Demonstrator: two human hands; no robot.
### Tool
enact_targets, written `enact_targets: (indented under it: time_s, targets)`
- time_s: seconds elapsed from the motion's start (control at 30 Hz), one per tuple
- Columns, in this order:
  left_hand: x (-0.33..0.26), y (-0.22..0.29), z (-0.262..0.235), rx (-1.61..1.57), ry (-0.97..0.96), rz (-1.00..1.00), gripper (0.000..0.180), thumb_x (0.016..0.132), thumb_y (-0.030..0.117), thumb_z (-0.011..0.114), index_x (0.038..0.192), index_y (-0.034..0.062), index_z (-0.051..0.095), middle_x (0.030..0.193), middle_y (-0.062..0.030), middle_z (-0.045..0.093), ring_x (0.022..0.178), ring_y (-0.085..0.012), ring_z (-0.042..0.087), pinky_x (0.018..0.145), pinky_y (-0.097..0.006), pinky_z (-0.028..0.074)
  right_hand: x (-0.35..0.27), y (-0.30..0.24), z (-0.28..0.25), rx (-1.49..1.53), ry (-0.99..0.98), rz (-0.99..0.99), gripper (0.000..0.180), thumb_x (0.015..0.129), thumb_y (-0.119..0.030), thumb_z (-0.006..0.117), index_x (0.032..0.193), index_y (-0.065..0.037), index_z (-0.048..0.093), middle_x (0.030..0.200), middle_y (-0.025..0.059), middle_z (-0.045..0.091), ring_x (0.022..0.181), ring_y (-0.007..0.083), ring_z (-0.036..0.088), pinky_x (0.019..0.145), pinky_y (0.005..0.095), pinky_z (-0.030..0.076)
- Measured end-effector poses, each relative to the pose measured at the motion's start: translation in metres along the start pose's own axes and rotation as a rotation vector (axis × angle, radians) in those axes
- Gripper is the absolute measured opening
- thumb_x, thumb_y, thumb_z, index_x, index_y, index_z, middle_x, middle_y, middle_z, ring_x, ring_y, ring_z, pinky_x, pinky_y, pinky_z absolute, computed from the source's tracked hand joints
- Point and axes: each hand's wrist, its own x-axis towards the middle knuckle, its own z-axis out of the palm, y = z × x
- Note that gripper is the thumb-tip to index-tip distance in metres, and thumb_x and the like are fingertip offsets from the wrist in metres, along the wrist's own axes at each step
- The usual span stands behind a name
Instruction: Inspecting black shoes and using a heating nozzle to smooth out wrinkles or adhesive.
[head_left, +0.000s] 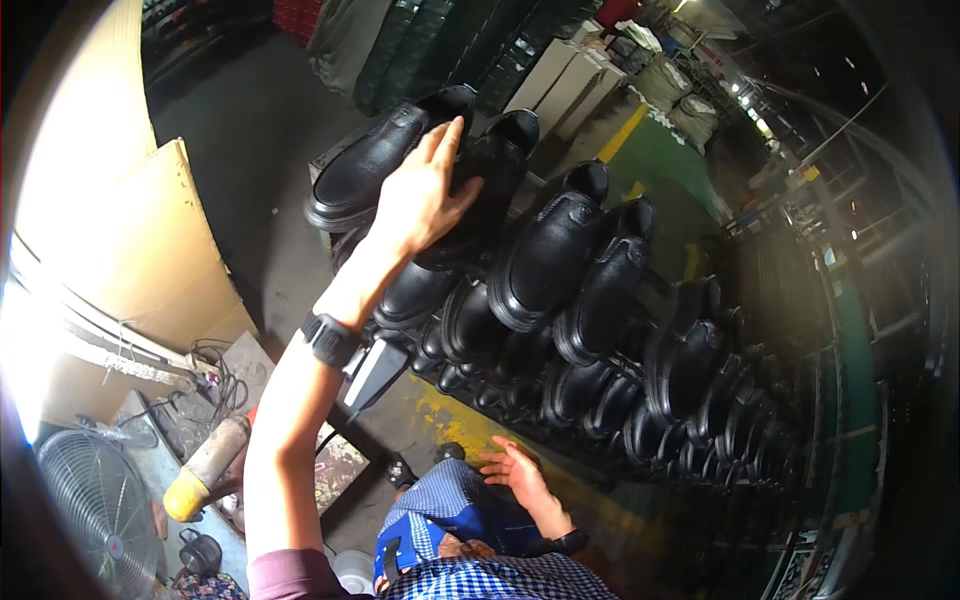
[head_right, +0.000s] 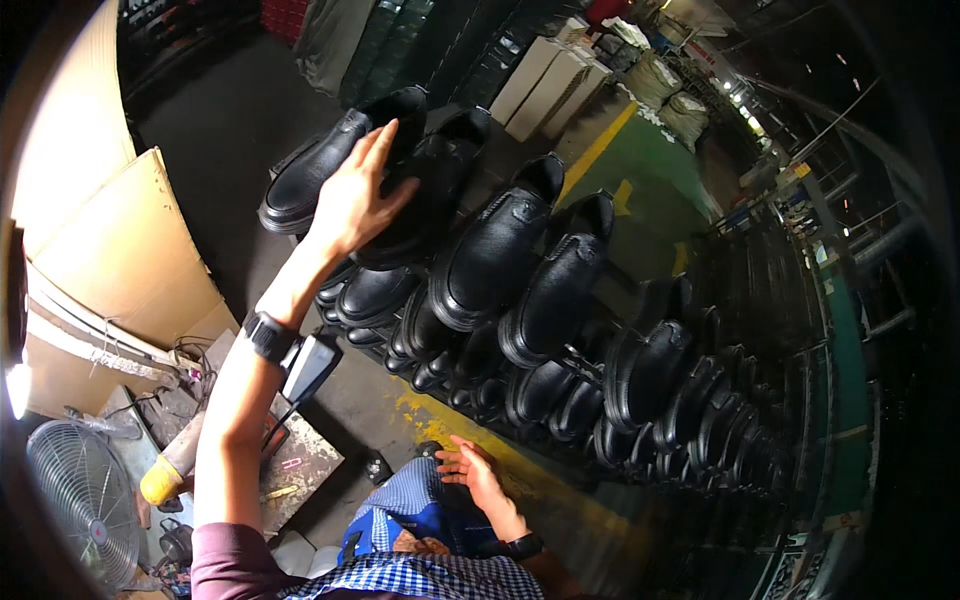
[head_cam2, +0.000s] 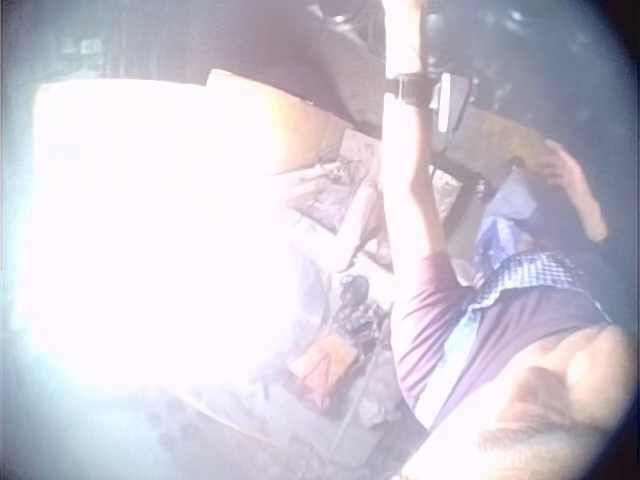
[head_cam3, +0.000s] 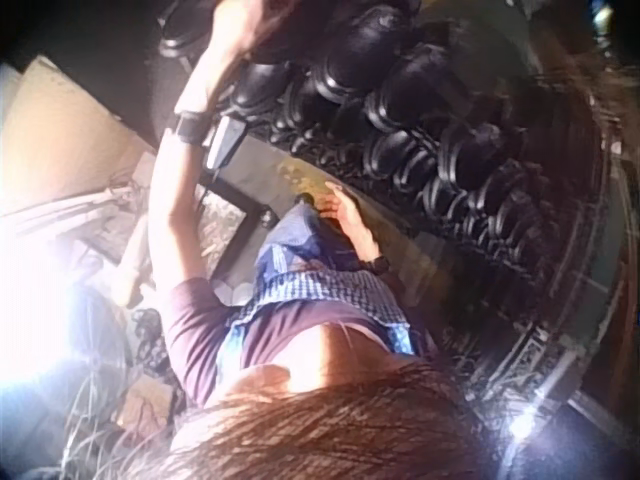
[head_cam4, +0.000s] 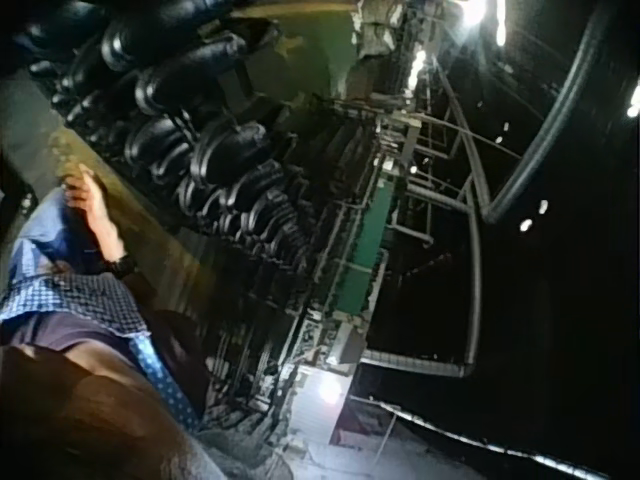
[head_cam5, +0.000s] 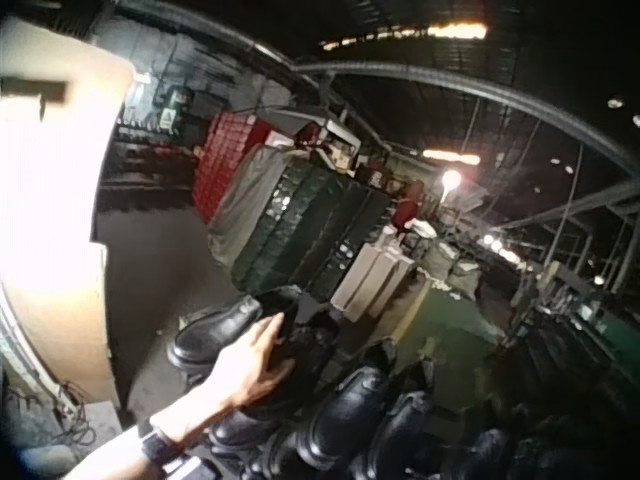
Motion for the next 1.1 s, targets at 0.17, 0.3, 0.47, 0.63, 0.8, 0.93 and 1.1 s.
enact_targets:
  time_s: [0.17, 0.3, 0.47, 0.63, 0.8, 0.93, 1.1]
  targets:
    - [0.016, 0.000, 0.025, 0.182, -0.314, -0.271, 0.091, 0.062, 0.044, 0.070, 0.128, -0.0035, 0.030, 0.104, -0.0211, 0.056, 0.088, -0.0302, 0.059, 0.076, -0.036, 0.048, -0.005, 0.006, 0.000, 0.004, -0.045, -0.023, 0.037, 0.089, -0.026, 0.040, 0.121, -0.007, 0.043, 0.103, 0.0155, 0.058, 0.082, 0.0203, 0.060, 0.070, 0.0319, 0.049]
    - [0.004, -0.003, 0.016, 0.065, -0.224, -0.306, 0.068, 0.064, 0.041, 0.070, 0.113, -0.0022, 0.050, 0.094, -0.0216, 0.060, 0.090, -0.0289, 0.059, 0.078, -0.034, 0.046, -0.007, 0.005, 0.001, -0.015, -0.080, -0.024, 0.040, 0.089, -0.029, 0.041, 0.122, -0.006, 0.041, 0.102, 0.0164, 0.059, 0.083, 0.0223, 0.060, 0.071, 0.0330, 0.049]
    - [-0.064, 0.011, -0.018, -0.638, -0.030, -0.505, 0.050, 0.069, 0.028, 0.070, 0.106, -0.0015, 0.053, 0.089, -0.0117, 0.062, 0.081, -0.0167, 0.059, 0.075, -0.028, 0.045, -0.006, 0.000, 0.004, -0.025, -0.075, -0.025, 0.040, 0.087, -0.028, 0.044, 0.119, -0.005, 0.043, 0.099, 0.0180, 0.060, 0.079, 0.0230, 0.061, 0.068, 0.0332, 0.050]
    - [-0.155, 0.053, -0.050, -0.970, -0.015, -0.710, 0.035, 0.076, 0.019, 0.066, 0.105, 0.0022, 0.055, 0.091, -0.0037, 0.061, 0.080, -0.0097, 0.055, 0.076, -0.027, 0.044, -0.005, -0.022, 0.015, -0.079, -0.232, -0.151, 0.041, 0.087, -0.028, 0.045, 0.119, -0.003, 0.043, 0.098, 0.0182, 0.060, 0.076, 0.0223, 0.062, 0.066, 0.0316, 0.051]
    - [-0.230, 0.094, -0.063, -0.954, 0.047, -0.811, 0.039, 0.074, 0.016, 0.068, 0.108, 0.0026, 0.053, 0.096, -0.0030, 0.059, 0.087, -0.0094, 0.053, 0.081, -0.026, 0.042, -0.017, -0.050, 0.034, -0.139, -0.532, -0.392, 0.043, 0.089, -0.028, 0.042, 0.124, -0.004, 0.040, 0.103, 0.0181, 0.059, 0.082, 0.0220, 0.061, 0.067, 0.0317, 0.051]
    - [-0.274, 0.122, -0.057, -0.960, 0.189, -0.870, 0.033, 0.074, 0.011, 0.067, 0.103, 0.0024, 0.054, 0.093, -0.0034, 0.059, 0.085, -0.0092, 0.053, 0.079, -0.025, 0.043, -0.036, -0.065, 0.048, -0.258, -0.581, -0.381, 0.050, 0.086, -0.033, 0.049, 0.124, -0.003, 0.040, 0.104, 0.0145, 0.057, 0.085, 0.0223, 0.060, 0.073, 0.0336, 0.050]
    - [-0.312, 0.145, -0.040, -0.850, 0.455, -0.975, 0.028, 0.073, 0.009, 0.068, 0.097, 0.0027, 0.055, 0.089, -0.0026, 0.059, 0.081, -0.0093, 0.054, 0.076, -0.024, 0.044, -0.058, -0.053, 0.067, -0.519, -0.779, -0.359, 0.081, 0.075, -0.028, 0.068, 0.131, 0.001, 0.017, 0.122, 0.0170, 0.040, 0.116, 0.0226, 0.040, 0.091, 0.0334, 0.040]
